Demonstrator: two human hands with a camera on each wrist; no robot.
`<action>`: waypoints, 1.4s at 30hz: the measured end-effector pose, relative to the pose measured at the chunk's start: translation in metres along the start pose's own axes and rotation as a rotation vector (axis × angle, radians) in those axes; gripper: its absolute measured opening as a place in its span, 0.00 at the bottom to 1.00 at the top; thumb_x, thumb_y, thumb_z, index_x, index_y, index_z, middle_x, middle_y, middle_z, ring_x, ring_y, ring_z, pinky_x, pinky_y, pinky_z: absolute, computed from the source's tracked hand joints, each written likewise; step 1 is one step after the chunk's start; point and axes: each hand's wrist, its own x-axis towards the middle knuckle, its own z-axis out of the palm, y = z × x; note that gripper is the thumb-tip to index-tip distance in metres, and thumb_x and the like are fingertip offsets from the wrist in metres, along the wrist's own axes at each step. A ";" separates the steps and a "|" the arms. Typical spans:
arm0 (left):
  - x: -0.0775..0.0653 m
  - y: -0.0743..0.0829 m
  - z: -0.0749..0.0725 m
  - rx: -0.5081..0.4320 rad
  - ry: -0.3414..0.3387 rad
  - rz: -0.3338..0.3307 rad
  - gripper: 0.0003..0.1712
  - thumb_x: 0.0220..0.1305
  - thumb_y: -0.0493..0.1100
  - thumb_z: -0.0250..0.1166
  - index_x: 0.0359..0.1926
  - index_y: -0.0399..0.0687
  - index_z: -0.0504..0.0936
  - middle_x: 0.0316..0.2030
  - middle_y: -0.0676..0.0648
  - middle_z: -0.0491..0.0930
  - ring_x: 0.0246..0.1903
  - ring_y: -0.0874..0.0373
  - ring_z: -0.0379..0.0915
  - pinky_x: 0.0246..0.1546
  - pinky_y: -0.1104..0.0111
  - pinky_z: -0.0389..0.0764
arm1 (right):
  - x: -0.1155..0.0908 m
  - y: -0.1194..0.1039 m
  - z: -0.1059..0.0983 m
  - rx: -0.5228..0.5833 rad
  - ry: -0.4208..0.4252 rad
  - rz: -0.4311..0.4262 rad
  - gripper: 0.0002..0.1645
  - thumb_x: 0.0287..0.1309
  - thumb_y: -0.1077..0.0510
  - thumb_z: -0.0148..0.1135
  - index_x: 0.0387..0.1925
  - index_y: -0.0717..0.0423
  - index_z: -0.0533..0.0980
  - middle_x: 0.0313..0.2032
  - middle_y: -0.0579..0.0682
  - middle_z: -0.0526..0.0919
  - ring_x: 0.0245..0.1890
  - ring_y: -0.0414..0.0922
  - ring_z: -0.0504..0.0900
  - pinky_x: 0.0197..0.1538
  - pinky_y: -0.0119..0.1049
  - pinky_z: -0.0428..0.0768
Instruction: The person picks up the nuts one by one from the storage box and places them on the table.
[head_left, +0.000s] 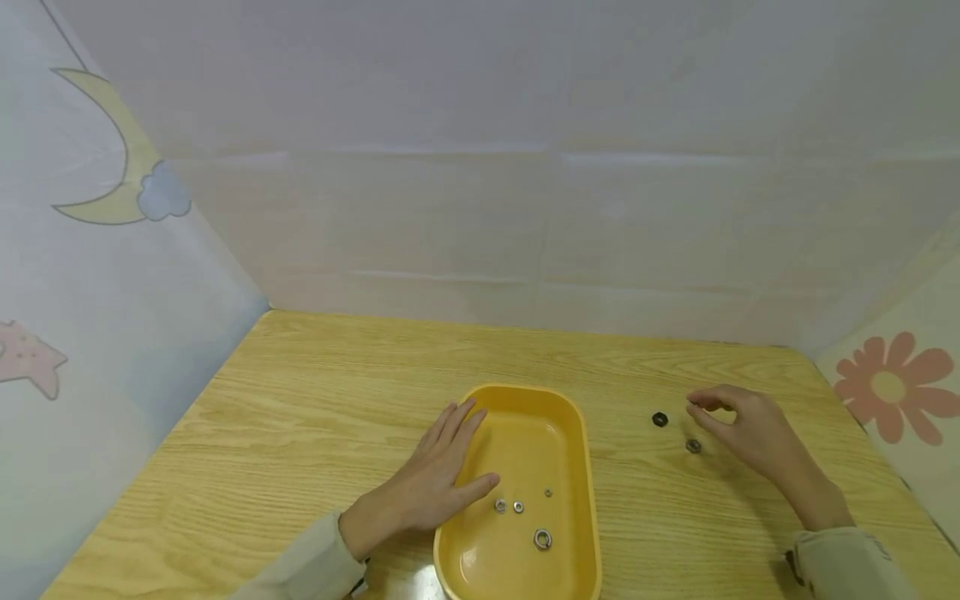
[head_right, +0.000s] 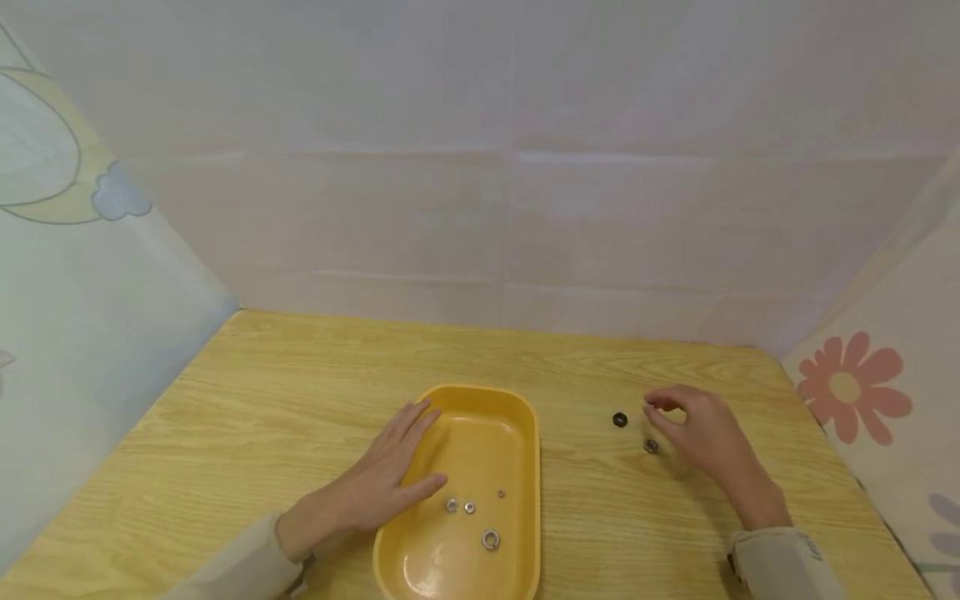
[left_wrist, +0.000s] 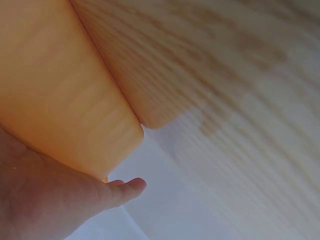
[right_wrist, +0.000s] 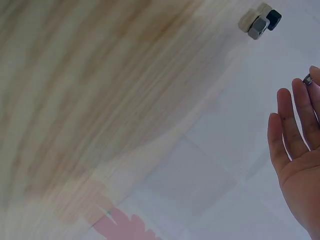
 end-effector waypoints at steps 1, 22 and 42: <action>0.000 0.000 0.000 0.002 0.001 0.000 0.47 0.72 0.64 0.52 0.79 0.48 0.44 0.80 0.46 0.36 0.79 0.41 0.29 0.76 0.42 0.42 | 0.000 0.001 -0.001 -0.001 -0.007 0.010 0.13 0.57 0.60 0.70 0.43 0.61 0.84 0.38 0.58 0.89 0.38 0.60 0.84 0.39 0.56 0.82; -0.002 0.000 0.000 -0.007 -0.001 0.011 0.48 0.71 0.66 0.50 0.79 0.47 0.44 0.80 0.45 0.35 0.78 0.39 0.29 0.75 0.40 0.43 | -0.005 0.018 -0.013 -0.019 -0.149 0.116 0.15 0.62 0.57 0.66 0.47 0.62 0.83 0.42 0.63 0.87 0.42 0.64 0.82 0.45 0.64 0.78; -0.002 0.000 -0.001 -0.006 -0.004 0.000 0.48 0.71 0.67 0.50 0.79 0.48 0.44 0.80 0.45 0.35 0.79 0.40 0.28 0.75 0.41 0.43 | -0.006 0.032 -0.010 -0.025 -0.222 0.144 0.17 0.65 0.54 0.64 0.45 0.65 0.83 0.43 0.64 0.86 0.43 0.63 0.83 0.46 0.63 0.78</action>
